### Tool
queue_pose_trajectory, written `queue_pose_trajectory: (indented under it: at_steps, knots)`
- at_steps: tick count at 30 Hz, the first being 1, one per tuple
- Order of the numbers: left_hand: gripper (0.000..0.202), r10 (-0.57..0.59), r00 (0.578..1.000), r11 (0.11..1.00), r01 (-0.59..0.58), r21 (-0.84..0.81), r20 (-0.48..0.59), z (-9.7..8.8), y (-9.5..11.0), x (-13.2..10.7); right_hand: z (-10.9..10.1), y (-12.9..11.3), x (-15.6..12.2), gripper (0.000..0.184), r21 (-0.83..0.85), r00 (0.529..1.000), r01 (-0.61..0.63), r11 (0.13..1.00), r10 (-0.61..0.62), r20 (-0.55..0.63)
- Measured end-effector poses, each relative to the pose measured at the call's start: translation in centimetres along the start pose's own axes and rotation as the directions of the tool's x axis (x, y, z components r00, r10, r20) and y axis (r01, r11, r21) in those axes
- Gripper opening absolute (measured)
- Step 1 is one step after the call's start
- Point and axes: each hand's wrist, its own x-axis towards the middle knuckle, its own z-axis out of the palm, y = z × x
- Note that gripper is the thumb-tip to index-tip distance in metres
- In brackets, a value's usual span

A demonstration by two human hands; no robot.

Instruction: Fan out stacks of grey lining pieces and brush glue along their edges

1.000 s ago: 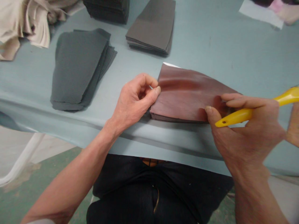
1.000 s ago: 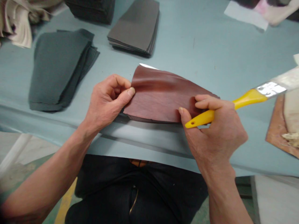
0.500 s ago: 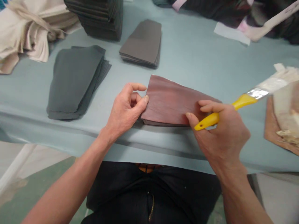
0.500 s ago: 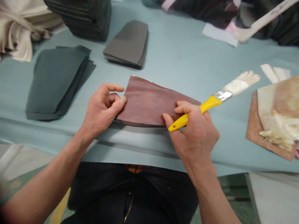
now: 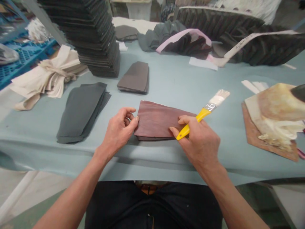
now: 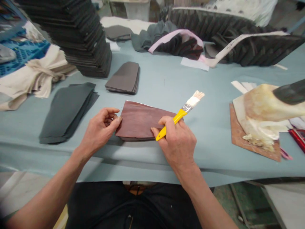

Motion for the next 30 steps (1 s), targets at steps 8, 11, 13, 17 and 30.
queue_pose_trajectory:
  at_steps: [8, 11, 13, 17, 30]
  knots:
    - [0.019, 0.519, 0.83, 0.765, -0.558, 0.321, 0.205, 0.1, 3.7, -1.5, -0.2, -0.2, 0.3, 0.022, -0.033, 1.0, 0.017, 0.999, -0.017, 0.003]
    - [0.03, 0.584, 0.699, 0.661, -0.705, 0.257, 0.413, 0.8, 4.7, -1.9, -0.3, -0.2, 0.4, 0.018, -0.033, 0.999, 0.042, 0.999, -0.043, -0.016]
    - [0.043, 0.568, 0.651, 0.604, -0.745, 0.282, 0.503, 1.0, 4.9, -1.8, -0.4, -0.1, 0.4, 0.015, -0.022, 0.999, 0.049, 0.999, -0.05, -0.015]
    - [0.069, 0.428, 0.666, 0.591, -0.718, 0.368, 0.612, 1.1, 4.8, -0.6, -0.5, -0.2, 0.5, 0.013, 0.006, 1.0, 0.029, 1.0, -0.029, 0.01]
    - [0.077, 0.26, 0.783, 0.529, -0.605, 0.595, 0.565, 2.7, 4.5, 2.5, -1.1, 0.2, 0.7, 0.012, -0.007, 0.996, 0.075, 0.997, -0.075, 0.038]
